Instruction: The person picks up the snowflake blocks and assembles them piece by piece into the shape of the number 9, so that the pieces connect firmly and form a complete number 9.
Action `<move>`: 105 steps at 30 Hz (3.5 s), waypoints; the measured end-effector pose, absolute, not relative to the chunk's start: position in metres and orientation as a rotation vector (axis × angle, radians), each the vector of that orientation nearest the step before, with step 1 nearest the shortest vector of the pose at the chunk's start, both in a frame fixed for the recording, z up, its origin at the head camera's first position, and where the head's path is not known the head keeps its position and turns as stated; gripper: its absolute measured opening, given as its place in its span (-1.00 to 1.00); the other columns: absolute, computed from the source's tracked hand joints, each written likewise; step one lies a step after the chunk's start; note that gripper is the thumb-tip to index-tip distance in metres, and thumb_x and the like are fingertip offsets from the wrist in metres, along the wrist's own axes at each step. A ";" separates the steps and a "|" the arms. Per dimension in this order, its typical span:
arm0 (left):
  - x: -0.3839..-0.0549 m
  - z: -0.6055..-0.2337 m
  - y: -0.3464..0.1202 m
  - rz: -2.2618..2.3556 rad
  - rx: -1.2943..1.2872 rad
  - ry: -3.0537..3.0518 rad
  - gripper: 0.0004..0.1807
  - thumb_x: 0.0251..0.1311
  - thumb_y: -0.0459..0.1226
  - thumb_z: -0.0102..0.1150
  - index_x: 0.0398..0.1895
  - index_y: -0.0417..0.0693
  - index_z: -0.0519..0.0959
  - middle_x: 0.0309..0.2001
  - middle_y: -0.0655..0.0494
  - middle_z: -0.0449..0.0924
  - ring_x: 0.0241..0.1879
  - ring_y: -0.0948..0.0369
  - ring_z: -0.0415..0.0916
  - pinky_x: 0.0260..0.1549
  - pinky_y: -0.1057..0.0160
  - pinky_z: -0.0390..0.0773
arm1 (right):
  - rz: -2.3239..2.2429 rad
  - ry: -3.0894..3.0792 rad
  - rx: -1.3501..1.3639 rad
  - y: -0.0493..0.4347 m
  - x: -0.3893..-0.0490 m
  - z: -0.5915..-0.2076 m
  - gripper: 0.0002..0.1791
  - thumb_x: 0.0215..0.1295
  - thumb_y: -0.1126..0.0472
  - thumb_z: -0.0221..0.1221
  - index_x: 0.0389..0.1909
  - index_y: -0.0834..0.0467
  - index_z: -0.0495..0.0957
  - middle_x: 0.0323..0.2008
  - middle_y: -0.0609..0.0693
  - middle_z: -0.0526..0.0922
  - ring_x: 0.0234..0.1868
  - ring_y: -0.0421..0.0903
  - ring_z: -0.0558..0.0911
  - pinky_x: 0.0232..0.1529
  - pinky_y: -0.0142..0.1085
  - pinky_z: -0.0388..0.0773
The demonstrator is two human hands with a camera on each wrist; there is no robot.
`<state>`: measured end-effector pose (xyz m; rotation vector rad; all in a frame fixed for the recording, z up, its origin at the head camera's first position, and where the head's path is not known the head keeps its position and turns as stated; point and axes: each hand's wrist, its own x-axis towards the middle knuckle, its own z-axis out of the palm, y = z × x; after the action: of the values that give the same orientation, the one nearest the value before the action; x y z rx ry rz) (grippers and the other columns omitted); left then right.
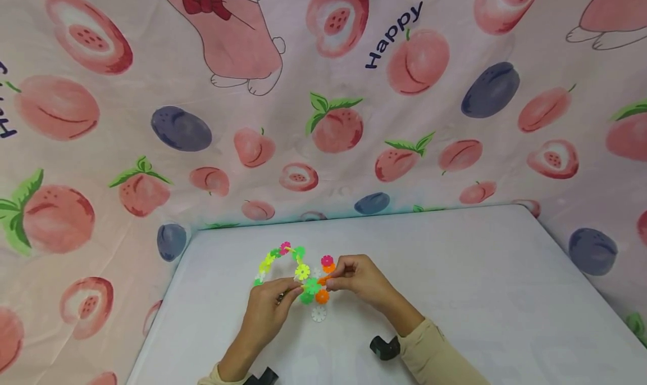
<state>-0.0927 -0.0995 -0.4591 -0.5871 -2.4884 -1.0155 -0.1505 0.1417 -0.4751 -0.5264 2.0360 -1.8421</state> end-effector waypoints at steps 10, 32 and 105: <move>-0.091 -0.463 -0.095 -1.093 -0.590 -2.429 -0.95 0.16 -0.35 0.43 -0.32 -0.05 0.77 -0.27 0.10 0.82 -0.25 0.31 0.75 -0.22 0.37 0.71 | -1.919 1.974 -0.626 0.143 -0.151 -0.475 -0.77 0.23 0.36 0.37 -0.37 0.43 0.53 -0.40 -0.11 0.79 -0.33 -0.17 0.74 -0.18 -0.27 0.72; -0.092 -0.465 -0.100 -1.087 -0.569 -2.495 -0.91 0.21 -0.24 0.43 -0.27 -0.04 0.77 -0.24 0.14 0.81 -0.23 0.35 0.72 -0.19 0.32 0.71 | -1.848 1.997 -0.620 0.139 -0.158 -0.482 -0.78 0.27 0.22 0.39 -0.27 0.30 0.60 -0.29 0.00 0.73 -0.26 -0.08 0.74 -0.10 -0.20 0.73; -0.092 -0.466 -0.107 -0.825 -0.506 -2.655 -0.90 0.22 -0.24 0.40 -0.20 0.07 0.74 -0.25 0.21 0.79 -0.27 0.32 0.63 -0.18 0.23 0.63 | -1.331 2.384 -0.329 0.149 -0.181 -0.500 -0.83 0.24 0.20 0.38 -0.14 0.02 0.74 -0.44 -0.01 0.71 -0.43 -0.05 0.61 -0.39 -0.26 0.55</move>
<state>-0.0922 -0.1067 -0.4663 -0.5061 -2.6552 -0.8253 -0.1806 0.1486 -0.4998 -0.3290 2.3840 -1.3307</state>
